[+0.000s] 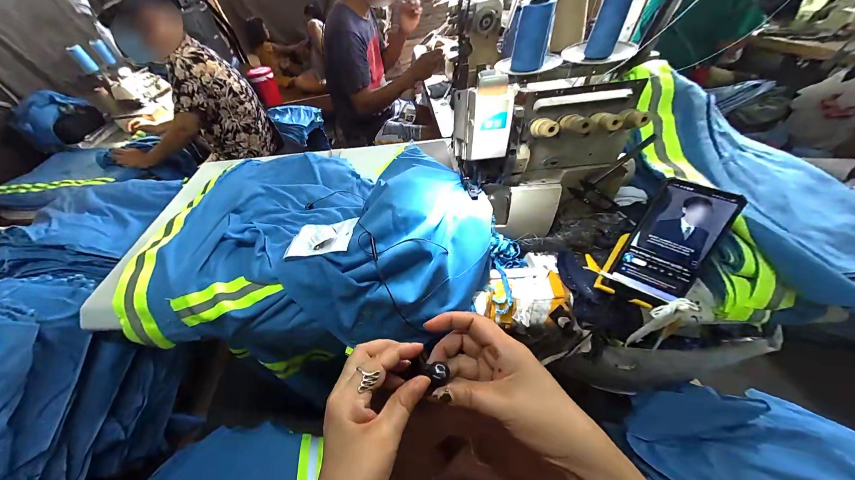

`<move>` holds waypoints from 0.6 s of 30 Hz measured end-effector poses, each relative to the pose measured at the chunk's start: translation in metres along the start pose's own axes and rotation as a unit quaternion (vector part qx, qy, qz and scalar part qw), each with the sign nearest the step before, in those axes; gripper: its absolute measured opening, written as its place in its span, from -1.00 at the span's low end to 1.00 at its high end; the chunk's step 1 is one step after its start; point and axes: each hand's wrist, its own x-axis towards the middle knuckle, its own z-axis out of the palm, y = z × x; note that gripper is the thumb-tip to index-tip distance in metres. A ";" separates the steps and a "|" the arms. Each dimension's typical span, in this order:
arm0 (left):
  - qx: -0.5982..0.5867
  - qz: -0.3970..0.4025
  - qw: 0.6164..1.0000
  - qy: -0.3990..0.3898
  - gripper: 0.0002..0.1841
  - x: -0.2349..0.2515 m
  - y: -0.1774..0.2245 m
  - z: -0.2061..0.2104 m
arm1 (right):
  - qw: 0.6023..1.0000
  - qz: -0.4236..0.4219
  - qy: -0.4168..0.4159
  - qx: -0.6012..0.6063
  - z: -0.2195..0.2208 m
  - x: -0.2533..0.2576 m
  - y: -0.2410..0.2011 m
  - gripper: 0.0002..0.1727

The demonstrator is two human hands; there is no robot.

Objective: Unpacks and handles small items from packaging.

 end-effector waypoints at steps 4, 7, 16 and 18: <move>-0.032 -0.003 0.999 -0.023 -0.66 -0.006 0.005 -0.001 | 0.982 -0.079 0.048 -0.164 0.010 -0.001 0.004 -0.39; -0.078 -0.052 0.995 0.014 -0.70 -0.006 0.015 0.001 | 0.942 -0.173 0.056 -0.282 0.019 0.002 0.009 -0.46; -0.347 -0.160 0.919 0.099 -0.76 0.003 0.019 -0.018 | 0.978 -0.169 0.046 -0.114 0.029 0.003 -0.002 -0.49; -0.429 -0.177 0.880 0.103 -0.77 0.004 0.017 -0.022 | 0.983 -0.148 0.056 -0.097 0.028 0.002 -0.004 -0.58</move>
